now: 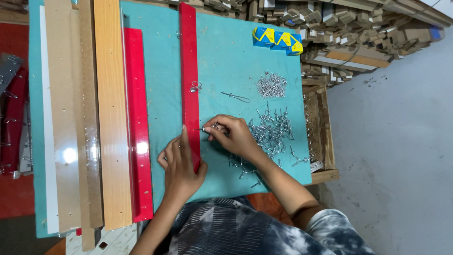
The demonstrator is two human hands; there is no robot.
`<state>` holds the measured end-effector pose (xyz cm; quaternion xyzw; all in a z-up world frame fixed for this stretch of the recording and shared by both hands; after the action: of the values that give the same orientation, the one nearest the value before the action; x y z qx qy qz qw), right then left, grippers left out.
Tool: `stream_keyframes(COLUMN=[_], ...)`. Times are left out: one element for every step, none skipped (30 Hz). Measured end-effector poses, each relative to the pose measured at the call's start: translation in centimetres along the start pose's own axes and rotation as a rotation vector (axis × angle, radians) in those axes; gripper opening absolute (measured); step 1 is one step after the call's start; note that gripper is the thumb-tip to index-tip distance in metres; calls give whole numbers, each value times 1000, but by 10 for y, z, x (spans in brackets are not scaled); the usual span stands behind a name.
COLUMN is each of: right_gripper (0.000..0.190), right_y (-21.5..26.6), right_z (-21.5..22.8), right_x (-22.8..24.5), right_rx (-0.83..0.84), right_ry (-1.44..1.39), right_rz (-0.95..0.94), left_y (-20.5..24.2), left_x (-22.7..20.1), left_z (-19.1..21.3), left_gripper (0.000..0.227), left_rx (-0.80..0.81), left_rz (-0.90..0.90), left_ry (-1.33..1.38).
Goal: Attaching metal hooks to wooden strips and organizing the finished pieces.
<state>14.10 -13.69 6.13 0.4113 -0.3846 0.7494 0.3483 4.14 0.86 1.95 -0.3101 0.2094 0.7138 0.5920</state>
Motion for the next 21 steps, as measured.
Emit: stream_keyframes(right_gripper=[8, 8, 8, 8, 7, 7, 7, 7, 6, 6, 5, 4, 4, 3, 2, 2, 1, 1, 1, 5, 10], right_y=[0, 0, 0, 0, 0, 1, 1, 0, 0, -1, -3, -5, -10, -14, -18, -19, -21, -23, -26, -28, -29], right_z=[0, -1, -1, -2, -3, -3, -3, -3, -3, -3, -2, -2, -1, -2, -4, -3, -6, -9, -10, -14, -18], right_x=[1, 1, 2, 1, 0, -1, -1, 0, 0, 3, 7, 11, 14, 18, 22, 21, 19, 18, 15, 12, 8], right_rx=[1, 3, 5, 5, 2, -1, -1, 2, 4, 4, 24, 45, 45, 92, 140, 140, 224, 308, 306, 374, 443], right_ry=[0, -11, -22, -22, -8, 5, 5, 21, 38, 38, 79, 120, 121, 191, 261, 260, 324, 387, 388, 425, 462], right_rz=[1, 0, 1, 3, 11, 18, 19, 27, 36, 36, 61, 85, 85, 118, 149, 148, 142, 135, 137, 128, 117], left_y=[0, 0, 0, -1, -1, 0, 0, 0, 0, 0, 0, 0, 0, 0, 0, 1, 0, 0, 0, 0, 0], left_x=[0, 0, -1, 0, 1, 2, 1, 1, 0, 0, 0, 1, 1, 2, 2, 2, 2, 2, 2, 3, 3], left_z=[0, 0, 1, 0, -1, -3, -2, -1, 0, 0, -1, -1, -2, -3, -3, -3, -3, -2, -3, -4, -5], left_gripper=[101, 101, 102, 102, 102, 103, 103, 103, 103, 103, 102, 102, 102, 102, 103, 103, 103, 103, 103, 103, 104], left_rx=[-1, -3, -6, -7, -1, 5, 5, 11, 18, 18, 18, 19, 19, 17, 18, 19, 14, 10, 8, 11, 15], left_rz=[1, 2, 4, 4, 8, 13, 13, 14, 15, 15, 17, 19, 19, 19, 19, 20, 13, 7, 4, 7, 10], left_ry=[0, 6, 12, 12, 5, -1, -1, 11, 23, 23, 19, 16, 16, 12, 8, 8, 6, 4, 4, 3, 2])
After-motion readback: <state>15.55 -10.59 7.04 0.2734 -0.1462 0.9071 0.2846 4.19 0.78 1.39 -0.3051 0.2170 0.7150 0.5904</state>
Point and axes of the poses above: each hand's wrist, its own y-axis away from the middle knuckle, its own z-axis out of the back of the hand, x = y × z, the point moved 4 cm from there along -y, towards the middle knuckle, and after that the axes turned 13 degrees about z, right-handed, at the moved point
